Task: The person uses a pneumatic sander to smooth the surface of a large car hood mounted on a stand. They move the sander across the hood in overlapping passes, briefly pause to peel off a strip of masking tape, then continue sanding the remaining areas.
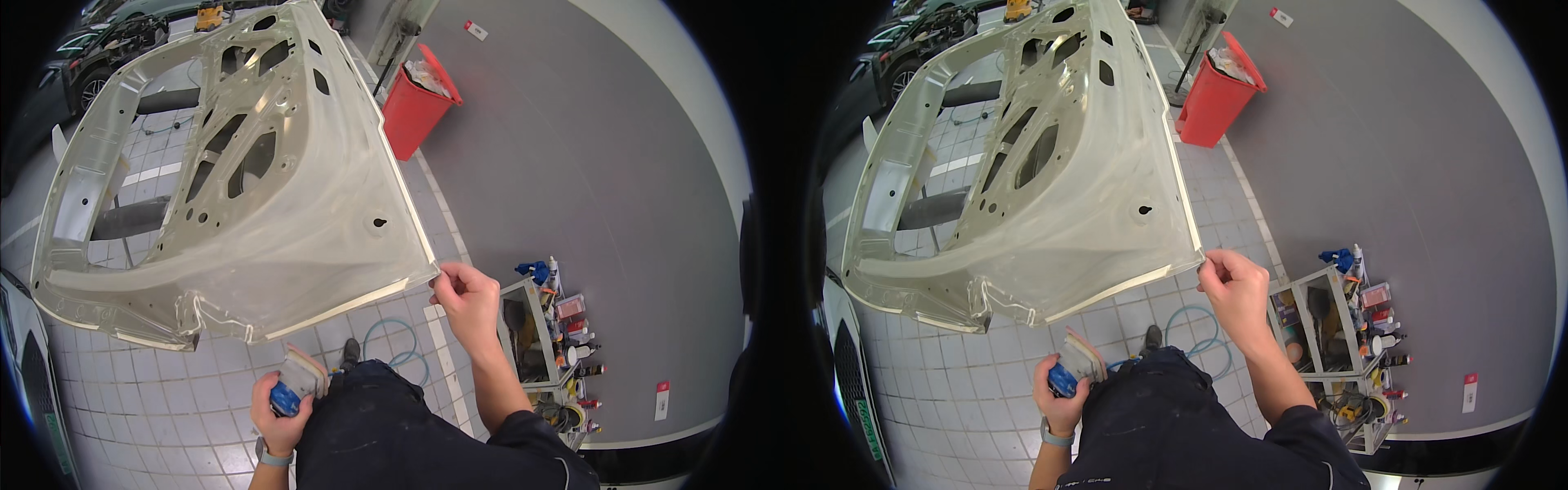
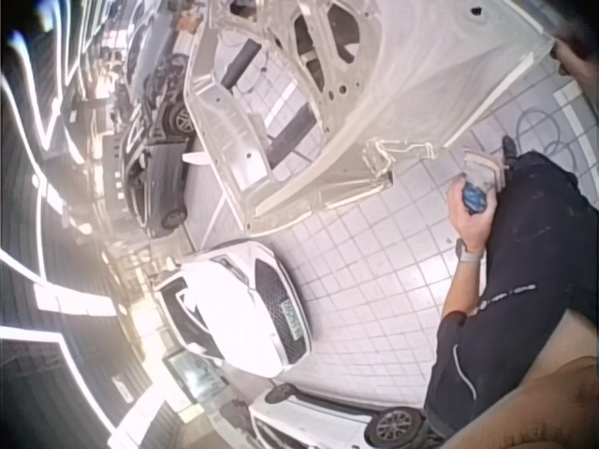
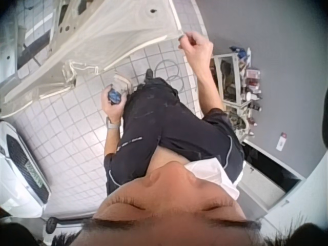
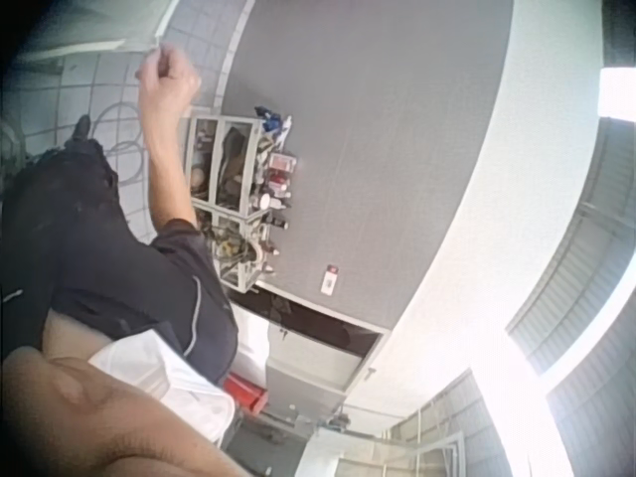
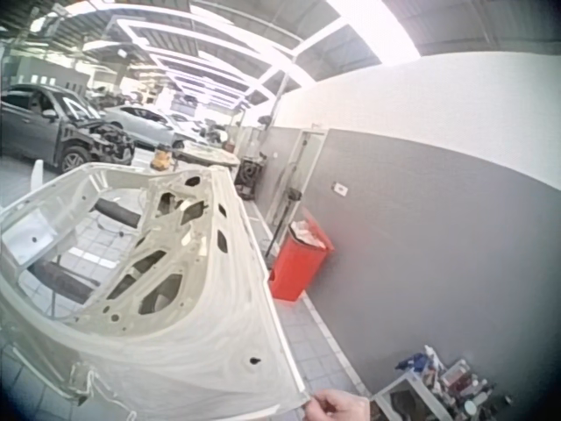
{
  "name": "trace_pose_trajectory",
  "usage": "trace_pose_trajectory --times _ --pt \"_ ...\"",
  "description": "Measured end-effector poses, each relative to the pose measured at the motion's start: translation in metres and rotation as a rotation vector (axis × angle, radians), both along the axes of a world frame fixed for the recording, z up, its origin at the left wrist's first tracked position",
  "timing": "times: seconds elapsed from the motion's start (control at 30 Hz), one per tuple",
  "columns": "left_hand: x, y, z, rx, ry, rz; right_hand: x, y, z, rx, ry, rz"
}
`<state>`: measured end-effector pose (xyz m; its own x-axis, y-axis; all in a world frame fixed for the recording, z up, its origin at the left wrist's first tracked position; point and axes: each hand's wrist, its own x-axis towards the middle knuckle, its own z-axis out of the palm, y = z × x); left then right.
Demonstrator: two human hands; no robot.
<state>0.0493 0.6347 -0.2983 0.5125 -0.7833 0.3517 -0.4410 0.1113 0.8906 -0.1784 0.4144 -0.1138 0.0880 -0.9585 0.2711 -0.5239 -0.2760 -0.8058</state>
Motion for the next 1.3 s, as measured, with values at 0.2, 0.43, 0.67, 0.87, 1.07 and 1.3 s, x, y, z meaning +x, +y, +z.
trace_pose_trajectory --times 0.2,0.43,0.67,0.87,1.07,1.3 --pt "0.000 0.007 0.000 0.034 0.050 0.059 -0.006 0.013 -0.003 -0.207 0.073 0.034" --pt "0.000 0.006 0.008 0.005 0.001 0.133 -0.016 0.002 -0.006 -0.210 0.041 0.096" --pt "-0.004 0.005 0.011 -0.050 0.010 0.294 -0.025 -0.030 -0.022 -0.191 -0.131 -0.096" --pt "-0.017 0.016 0.011 -0.051 0.063 0.475 0.023 0.017 -0.067 0.311 -0.088 0.298" --pt "-0.011 0.032 0.001 -0.058 0.086 0.471 0.106 0.067 -0.086 0.636 0.070 0.643" --pt "0.002 0.047 -0.009 -0.029 0.132 0.470 0.161 0.058 -0.110 0.920 -0.183 0.493"
